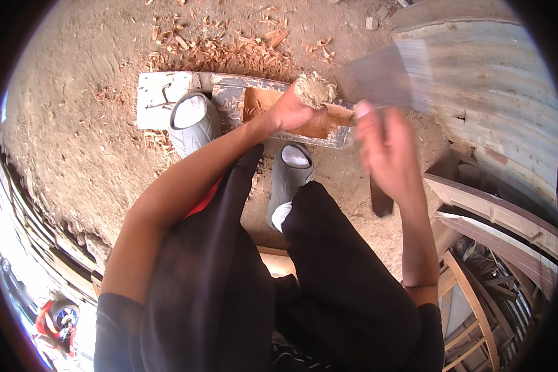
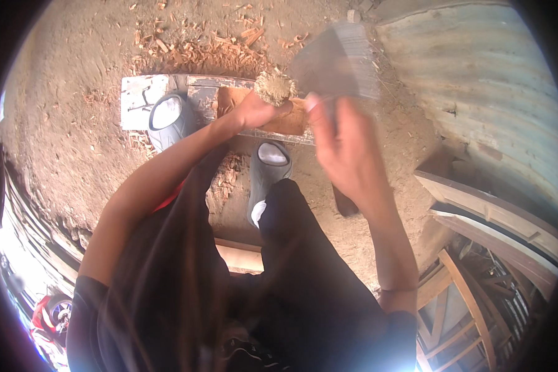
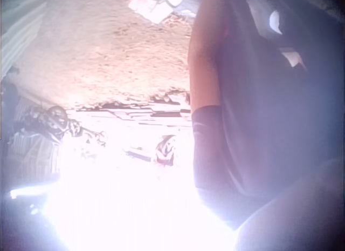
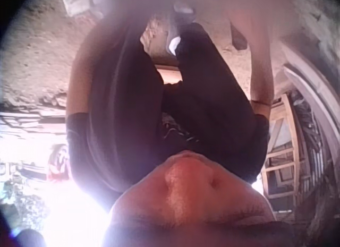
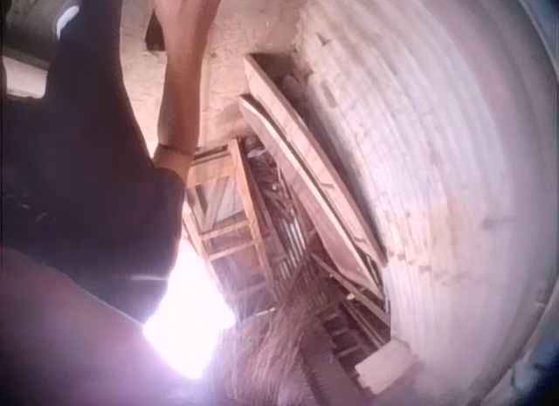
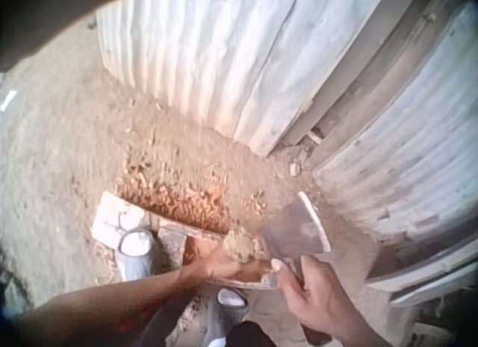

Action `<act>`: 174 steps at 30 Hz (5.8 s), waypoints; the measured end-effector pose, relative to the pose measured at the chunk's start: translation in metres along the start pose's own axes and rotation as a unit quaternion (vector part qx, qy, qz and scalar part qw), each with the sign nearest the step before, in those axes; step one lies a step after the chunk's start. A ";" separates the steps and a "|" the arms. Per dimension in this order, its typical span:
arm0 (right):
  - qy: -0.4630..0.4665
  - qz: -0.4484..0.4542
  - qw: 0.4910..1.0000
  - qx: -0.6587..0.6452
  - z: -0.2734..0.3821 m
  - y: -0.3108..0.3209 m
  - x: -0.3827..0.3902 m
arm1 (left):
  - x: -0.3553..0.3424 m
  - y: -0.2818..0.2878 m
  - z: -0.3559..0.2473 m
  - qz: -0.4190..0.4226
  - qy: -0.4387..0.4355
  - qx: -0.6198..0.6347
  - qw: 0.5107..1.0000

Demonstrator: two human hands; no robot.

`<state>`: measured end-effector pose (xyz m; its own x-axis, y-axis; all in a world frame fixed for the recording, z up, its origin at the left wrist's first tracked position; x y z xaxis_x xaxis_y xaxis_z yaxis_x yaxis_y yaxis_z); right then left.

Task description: The person uses a small axe to carve a rectangular piece of wood placed on the ground. They repeatedly strike the wood to remove shavings and shape it.

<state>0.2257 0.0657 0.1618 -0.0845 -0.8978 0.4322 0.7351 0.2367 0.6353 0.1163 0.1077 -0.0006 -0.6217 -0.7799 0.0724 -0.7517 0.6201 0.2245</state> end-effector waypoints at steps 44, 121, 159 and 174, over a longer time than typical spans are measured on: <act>0.047 0.074 0.988 -0.126 0.034 -0.011 0.036 | 0.032 -0.005 0.009 -0.020 -0.054 0.014 0.998; 0.074 -0.068 0.990 -0.095 0.024 0.022 0.044 | 0.003 -0.007 -0.030 0.039 0.134 0.061 0.988; 0.089 -0.083 0.984 -0.132 0.037 0.015 0.064 | 0.012 -0.017 -0.005 0.065 -0.002 -0.072 0.995; 0.126 -0.085 0.985 -0.082 0.025 0.006 0.058 | 0.017 -0.017 -0.015 0.012 -0.081 -0.018 0.996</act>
<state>0.2083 0.0249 0.2069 -0.0615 -0.9880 0.1417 0.8257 0.0294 0.5633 0.1221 0.0825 0.0117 -0.6686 -0.7394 -0.0793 -0.7300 0.6321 0.2599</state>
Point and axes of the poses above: each hand's wrist, its own x-axis away from the middle knuckle, its own y-axis out of the back of the hand, z = x × y, the point moved 7 cm from there along -x, towards the middle knuckle, and after that the axes turned 6 degrees about -x, right-handed, at the moved point
